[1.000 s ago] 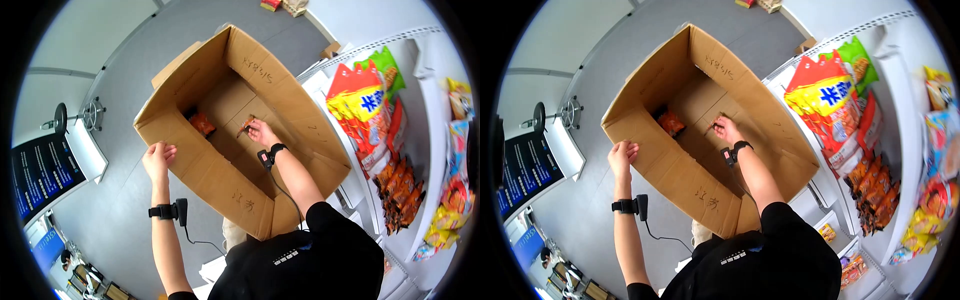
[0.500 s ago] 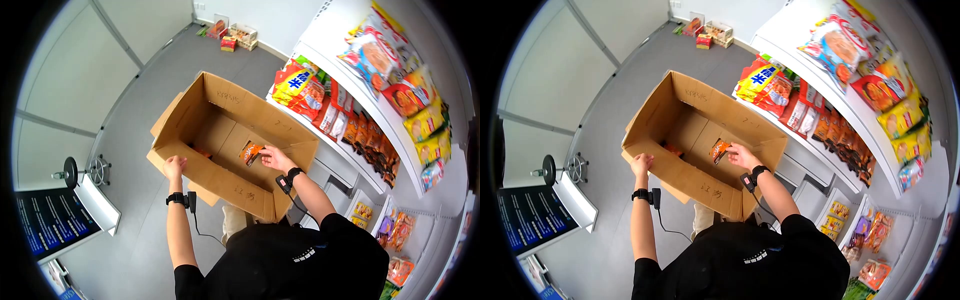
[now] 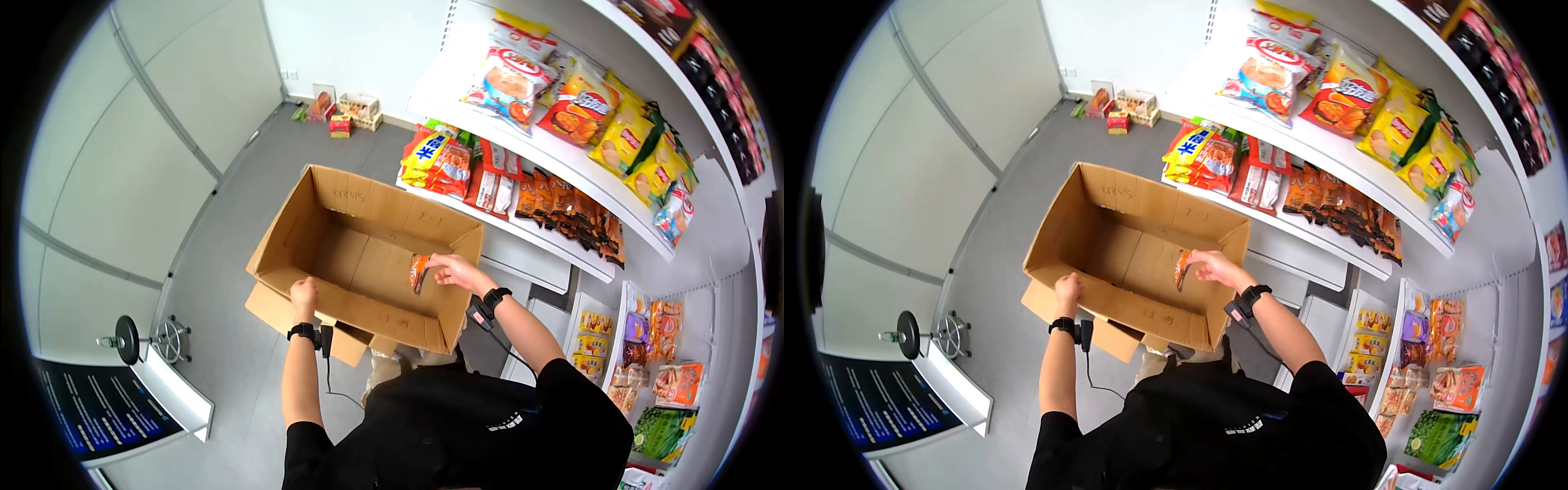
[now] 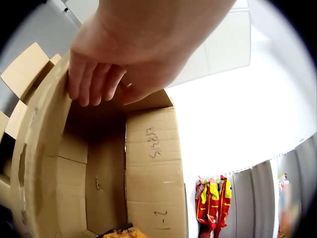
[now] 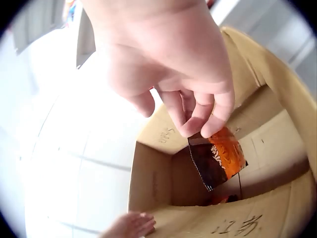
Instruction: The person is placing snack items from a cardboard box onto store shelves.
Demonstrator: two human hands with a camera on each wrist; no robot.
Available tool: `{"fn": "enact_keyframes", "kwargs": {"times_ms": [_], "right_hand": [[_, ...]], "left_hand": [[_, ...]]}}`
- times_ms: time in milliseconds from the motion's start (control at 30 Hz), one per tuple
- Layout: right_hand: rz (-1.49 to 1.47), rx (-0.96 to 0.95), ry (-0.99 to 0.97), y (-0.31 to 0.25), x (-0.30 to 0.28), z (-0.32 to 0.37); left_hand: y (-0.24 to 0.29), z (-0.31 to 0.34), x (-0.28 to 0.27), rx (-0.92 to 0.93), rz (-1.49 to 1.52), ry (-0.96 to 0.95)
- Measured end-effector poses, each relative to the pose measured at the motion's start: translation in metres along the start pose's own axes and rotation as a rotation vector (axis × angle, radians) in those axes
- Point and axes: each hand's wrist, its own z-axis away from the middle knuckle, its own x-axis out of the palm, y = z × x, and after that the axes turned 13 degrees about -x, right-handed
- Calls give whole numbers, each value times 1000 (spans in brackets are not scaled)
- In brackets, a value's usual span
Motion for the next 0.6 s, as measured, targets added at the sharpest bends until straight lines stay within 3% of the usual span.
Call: {"fn": "enact_keyframes", "kwargs": {"times_ms": [33,67,133,200,267,400,567,600], "right_hand": [[112,-26,-29,-3,0,5],[221,-68,-46,-5,-1,7],[438,-140,-76,0,-4,8],[698,-375,-135,-9,0,16],[865,-514,-154,-26,6,31],[948,-587,-163,-49,12,60],[982,-756,-167,-85,20,116],[982,-797,-162,-89,20,123]], "left_hand": [[-21,-36,10,43,2,-54],[-40,-70,24,152,-179,85],[-24,-32,41,280,-248,57],[1,19,55,248,-261,-119],[9,42,75,366,-314,-244],[34,121,107,558,-405,-537],[46,171,144,901,-607,-546],[43,171,154,860,-572,-621]]}}
